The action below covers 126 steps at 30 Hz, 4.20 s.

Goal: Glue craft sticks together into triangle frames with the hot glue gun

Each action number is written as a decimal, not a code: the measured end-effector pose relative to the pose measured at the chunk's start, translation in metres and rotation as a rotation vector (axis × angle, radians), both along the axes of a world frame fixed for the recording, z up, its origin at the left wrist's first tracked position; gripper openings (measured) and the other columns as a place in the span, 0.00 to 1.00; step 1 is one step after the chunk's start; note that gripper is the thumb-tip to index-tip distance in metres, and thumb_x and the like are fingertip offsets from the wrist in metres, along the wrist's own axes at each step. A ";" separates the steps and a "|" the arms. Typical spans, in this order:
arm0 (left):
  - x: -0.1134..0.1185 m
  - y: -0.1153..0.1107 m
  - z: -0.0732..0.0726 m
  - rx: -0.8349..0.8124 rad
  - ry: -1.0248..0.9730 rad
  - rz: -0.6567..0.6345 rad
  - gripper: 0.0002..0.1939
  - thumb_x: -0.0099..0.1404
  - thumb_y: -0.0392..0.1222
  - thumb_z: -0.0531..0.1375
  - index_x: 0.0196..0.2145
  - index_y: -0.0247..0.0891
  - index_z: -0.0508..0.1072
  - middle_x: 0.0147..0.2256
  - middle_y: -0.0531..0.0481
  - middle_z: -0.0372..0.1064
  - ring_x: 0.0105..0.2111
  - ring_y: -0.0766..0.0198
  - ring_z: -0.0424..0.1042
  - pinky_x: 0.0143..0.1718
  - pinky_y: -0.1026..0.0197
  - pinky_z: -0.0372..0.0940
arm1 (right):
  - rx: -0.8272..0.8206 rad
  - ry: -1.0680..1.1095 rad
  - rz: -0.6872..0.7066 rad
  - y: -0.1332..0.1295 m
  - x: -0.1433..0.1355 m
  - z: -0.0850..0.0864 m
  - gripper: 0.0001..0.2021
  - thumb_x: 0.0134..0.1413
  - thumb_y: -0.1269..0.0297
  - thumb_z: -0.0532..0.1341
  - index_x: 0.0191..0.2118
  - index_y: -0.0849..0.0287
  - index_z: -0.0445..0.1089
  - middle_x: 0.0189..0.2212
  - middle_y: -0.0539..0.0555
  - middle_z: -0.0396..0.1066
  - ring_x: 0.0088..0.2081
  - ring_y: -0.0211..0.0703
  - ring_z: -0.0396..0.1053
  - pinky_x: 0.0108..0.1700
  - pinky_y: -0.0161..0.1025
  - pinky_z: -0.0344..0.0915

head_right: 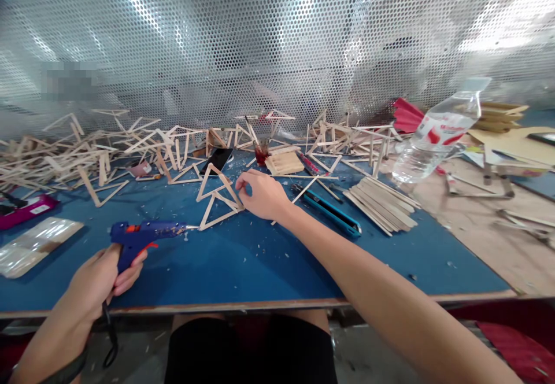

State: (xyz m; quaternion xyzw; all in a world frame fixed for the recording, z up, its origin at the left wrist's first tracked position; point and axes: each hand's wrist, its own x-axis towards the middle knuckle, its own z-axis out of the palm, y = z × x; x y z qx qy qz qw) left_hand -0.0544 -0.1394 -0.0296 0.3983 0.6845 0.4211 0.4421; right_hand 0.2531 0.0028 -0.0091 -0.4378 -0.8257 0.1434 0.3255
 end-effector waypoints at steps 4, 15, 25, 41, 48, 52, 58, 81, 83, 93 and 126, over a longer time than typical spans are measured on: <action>-0.002 0.000 -0.001 0.012 0.000 0.001 0.27 0.63 0.62 0.53 0.18 0.39 0.64 0.10 0.56 0.49 0.11 0.70 0.49 0.14 0.65 0.47 | 0.010 0.010 -0.001 0.000 0.000 0.000 0.08 0.57 0.70 0.57 0.38 0.56 0.73 0.45 0.53 0.75 0.31 0.37 0.65 0.32 0.37 0.55; -0.002 0.001 -0.002 0.002 0.000 -0.011 0.25 0.65 0.60 0.51 0.19 0.40 0.63 0.10 0.56 0.49 0.11 0.69 0.49 0.14 0.65 0.47 | 0.002 -0.007 0.007 0.000 0.000 -0.001 0.09 0.55 0.71 0.58 0.39 0.55 0.73 0.45 0.54 0.74 0.33 0.38 0.66 0.32 0.36 0.55; -0.004 0.001 -0.005 -0.009 0.041 -0.027 0.27 0.66 0.62 0.50 0.20 0.40 0.64 0.11 0.55 0.50 0.11 0.68 0.50 0.16 0.63 0.48 | -0.008 -0.023 0.028 -0.002 0.001 0.002 0.08 0.56 0.70 0.58 0.39 0.56 0.73 0.45 0.54 0.74 0.33 0.38 0.65 0.33 0.37 0.55; 0.003 0.000 0.002 0.019 0.097 -0.023 0.27 0.67 0.62 0.49 0.19 0.40 0.63 0.11 0.56 0.49 0.11 0.68 0.50 0.16 0.64 0.47 | -0.007 -0.026 0.017 -0.002 0.001 0.000 0.09 0.55 0.71 0.58 0.39 0.55 0.73 0.44 0.53 0.74 0.32 0.37 0.65 0.32 0.36 0.54; 0.005 0.002 0.001 0.022 0.119 -0.014 0.28 0.66 0.64 0.50 0.19 0.40 0.63 0.10 0.56 0.48 0.11 0.69 0.50 0.15 0.64 0.47 | -0.002 -0.030 0.020 -0.003 0.001 0.002 0.08 0.55 0.70 0.58 0.39 0.54 0.73 0.44 0.52 0.74 0.32 0.38 0.65 0.32 0.36 0.54; 0.002 0.003 -0.001 0.010 0.102 0.003 0.28 0.65 0.65 0.51 0.20 0.39 0.64 0.11 0.56 0.49 0.11 0.69 0.50 0.15 0.65 0.46 | -0.009 -0.037 0.021 -0.003 0.001 0.001 0.08 0.56 0.70 0.58 0.39 0.54 0.73 0.44 0.53 0.74 0.31 0.37 0.64 0.31 0.36 0.53; 0.002 0.004 -0.001 0.004 0.106 -0.005 0.27 0.65 0.64 0.51 0.21 0.39 0.65 0.11 0.56 0.49 0.11 0.68 0.50 0.15 0.65 0.46 | -0.005 -0.037 0.029 -0.002 0.000 0.000 0.09 0.56 0.70 0.57 0.40 0.55 0.73 0.44 0.53 0.74 0.31 0.37 0.64 0.31 0.36 0.52; 0.002 0.005 -0.001 0.067 0.114 -0.031 0.26 0.64 0.64 0.52 0.29 0.36 0.72 0.10 0.58 0.48 0.10 0.67 0.50 0.14 0.64 0.45 | -0.033 -0.038 0.034 -0.002 0.001 0.000 0.09 0.54 0.70 0.58 0.40 0.55 0.73 0.44 0.53 0.74 0.33 0.38 0.65 0.32 0.36 0.53; 0.002 0.005 -0.001 0.049 0.107 -0.039 0.28 0.63 0.65 0.53 0.32 0.34 0.73 0.10 0.59 0.48 0.10 0.67 0.50 0.14 0.64 0.45 | -0.030 -0.036 0.036 -0.001 0.001 0.000 0.09 0.54 0.70 0.58 0.40 0.55 0.73 0.43 0.53 0.74 0.33 0.38 0.65 0.32 0.36 0.53; 0.006 0.002 0.001 0.094 0.099 0.009 0.26 0.66 0.63 0.52 0.27 0.37 0.69 0.10 0.57 0.49 0.10 0.69 0.49 0.15 0.65 0.42 | -0.028 -0.038 0.031 -0.001 0.001 -0.002 0.10 0.53 0.71 0.58 0.40 0.54 0.73 0.43 0.52 0.74 0.34 0.38 0.66 0.32 0.36 0.54; 0.010 0.006 0.002 0.045 0.028 0.095 0.25 0.63 0.61 0.51 0.19 0.39 0.64 0.09 0.56 0.48 0.10 0.70 0.47 0.11 0.67 0.44 | -0.024 -0.075 0.002 0.000 0.000 0.000 0.10 0.53 0.70 0.58 0.40 0.54 0.73 0.43 0.51 0.74 0.31 0.37 0.64 0.30 0.37 0.52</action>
